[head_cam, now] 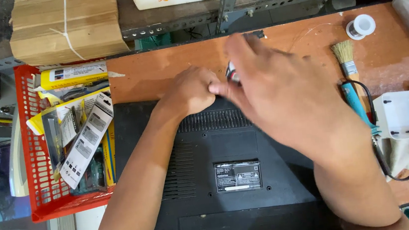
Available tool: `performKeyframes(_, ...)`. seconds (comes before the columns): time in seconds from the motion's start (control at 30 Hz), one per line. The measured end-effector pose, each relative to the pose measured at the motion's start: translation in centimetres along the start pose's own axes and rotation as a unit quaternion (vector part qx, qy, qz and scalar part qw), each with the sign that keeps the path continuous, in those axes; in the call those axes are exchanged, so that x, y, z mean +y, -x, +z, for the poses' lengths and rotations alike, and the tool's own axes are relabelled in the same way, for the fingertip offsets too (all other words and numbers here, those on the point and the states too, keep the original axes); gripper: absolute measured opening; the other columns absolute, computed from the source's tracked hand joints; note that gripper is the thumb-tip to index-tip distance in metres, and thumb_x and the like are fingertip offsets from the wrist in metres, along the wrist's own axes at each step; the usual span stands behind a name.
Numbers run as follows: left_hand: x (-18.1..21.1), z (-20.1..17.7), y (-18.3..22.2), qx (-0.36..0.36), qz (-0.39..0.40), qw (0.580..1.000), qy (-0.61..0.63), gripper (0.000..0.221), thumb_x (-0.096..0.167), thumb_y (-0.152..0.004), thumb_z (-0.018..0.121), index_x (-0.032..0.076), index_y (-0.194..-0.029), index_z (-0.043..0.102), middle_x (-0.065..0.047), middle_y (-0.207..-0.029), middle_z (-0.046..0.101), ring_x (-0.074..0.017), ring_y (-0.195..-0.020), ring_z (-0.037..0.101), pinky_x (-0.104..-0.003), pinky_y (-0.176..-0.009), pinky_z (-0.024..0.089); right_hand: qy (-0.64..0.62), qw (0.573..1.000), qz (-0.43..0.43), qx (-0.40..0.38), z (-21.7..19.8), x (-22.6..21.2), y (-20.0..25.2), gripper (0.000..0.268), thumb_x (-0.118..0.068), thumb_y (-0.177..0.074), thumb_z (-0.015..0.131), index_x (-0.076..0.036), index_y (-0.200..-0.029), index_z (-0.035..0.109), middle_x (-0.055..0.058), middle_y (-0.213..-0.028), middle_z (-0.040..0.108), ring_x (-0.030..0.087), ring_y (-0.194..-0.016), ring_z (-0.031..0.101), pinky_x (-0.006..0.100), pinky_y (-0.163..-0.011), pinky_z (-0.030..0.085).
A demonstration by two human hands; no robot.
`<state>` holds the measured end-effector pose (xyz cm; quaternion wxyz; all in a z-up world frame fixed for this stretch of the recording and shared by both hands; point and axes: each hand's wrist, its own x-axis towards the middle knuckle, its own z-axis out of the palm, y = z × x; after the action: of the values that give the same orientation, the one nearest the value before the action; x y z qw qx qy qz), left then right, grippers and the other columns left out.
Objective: The person is unscrewing the back panel of a monitor and then attaching the base stand.
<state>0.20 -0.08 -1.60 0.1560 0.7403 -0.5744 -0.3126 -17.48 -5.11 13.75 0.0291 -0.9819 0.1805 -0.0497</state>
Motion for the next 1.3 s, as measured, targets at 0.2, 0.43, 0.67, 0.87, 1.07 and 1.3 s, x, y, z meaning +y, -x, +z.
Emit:
performKeyframes(0.2,0.0,-0.1,0.2,0.003,0.019,1.000,0.022,0.025,0.001,-0.076,0.053,0.013,-0.059,0.041,-0.007,-0.056,0.043,-0.0230,-0.058,0.039,-0.041,-0.058,0.031,-0.023,0.999,-0.004,-0.023,0.5,0.7,0.2,0.024,-0.038,-0.105,0.055,-0.014,-0.108,0.055,0.015,-0.078,0.064,0.043,-0.065,0.068,0.053,-0.049,0.050)
performKeyframes(0.43,0.3,-0.4,0.2,0.005,0.023,0.999,0.023,0.044,0.001,-0.075,0.050,0.023,-0.089,0.085,-0.001,-0.087,0.081,-0.0306,-0.073,0.066,-0.045,-0.059,0.045,-0.144,0.984,-0.074,-0.073,-0.7,1.8,-0.1,0.016,-0.013,-0.103,0.056,-0.008,-0.114,0.045,0.011,-0.110,0.059,0.034,-0.088,0.064,0.051,-0.062,0.050)
performKeyframes(0.67,1.5,-1.6,0.9,-0.043,-0.015,0.998,0.033,0.028,0.007,-0.077,0.047,0.018,-0.066,0.071,-0.001,-0.071,0.069,-0.0278,-0.066,0.055,-0.044,-0.057,0.036,-0.077,0.995,-0.021,-0.064,-0.5,0.1,0.1,0.042,-0.030,-0.100,0.063,-0.005,-0.128,0.043,0.018,-0.121,0.057,0.051,-0.078,0.067,0.060,-0.054,0.051)
performKeyframes(0.87,0.7,-0.7,0.0,-0.017,-0.041,0.999,0.009,0.033,0.009,-0.083,0.059,0.029,-0.093,0.084,-0.005,-0.097,0.079,-0.0350,-0.092,0.071,-0.047,-0.068,0.052,0.200,0.977,0.055,0.050,1.0,0.9,0.2,0.070,-0.074,-0.112,0.063,-0.006,-0.114,0.049,0.009,-0.060,0.061,0.037,-0.053,0.068,0.044,-0.039,0.047)
performKeyframes(1.07,-0.3,0.1,-0.3,0.001,0.012,1.000,0.025,0.037,0.005,-0.077,0.056,0.025,-0.091,0.084,0.000,-0.100,0.081,-0.0311,-0.093,0.072,-0.047,-0.070,0.052,-0.020,0.999,-0.027,0.014,0.5,0.8,0.1,0.021,-0.026,-0.108,0.062,-0.009,-0.106,0.051,0.011,-0.096,0.063,0.041,-0.065,0.067,0.054,-0.037,0.045)
performKeyframes(1.3,0.1,0.0,-0.2,0.003,0.017,0.999,0.027,0.045,0.003,-0.069,0.050,0.024,-0.089,0.084,0.005,-0.095,0.082,-0.0251,-0.096,0.073,-0.042,-0.073,0.052,0.022,0.999,-0.024,-0.024,0.6,0.8,0.4,0.027,-0.028,-0.106,0.058,-0.007,-0.117,0.046,0.009,-0.093,0.052,0.032,-0.050,0.060,0.045,-0.041,0.046)
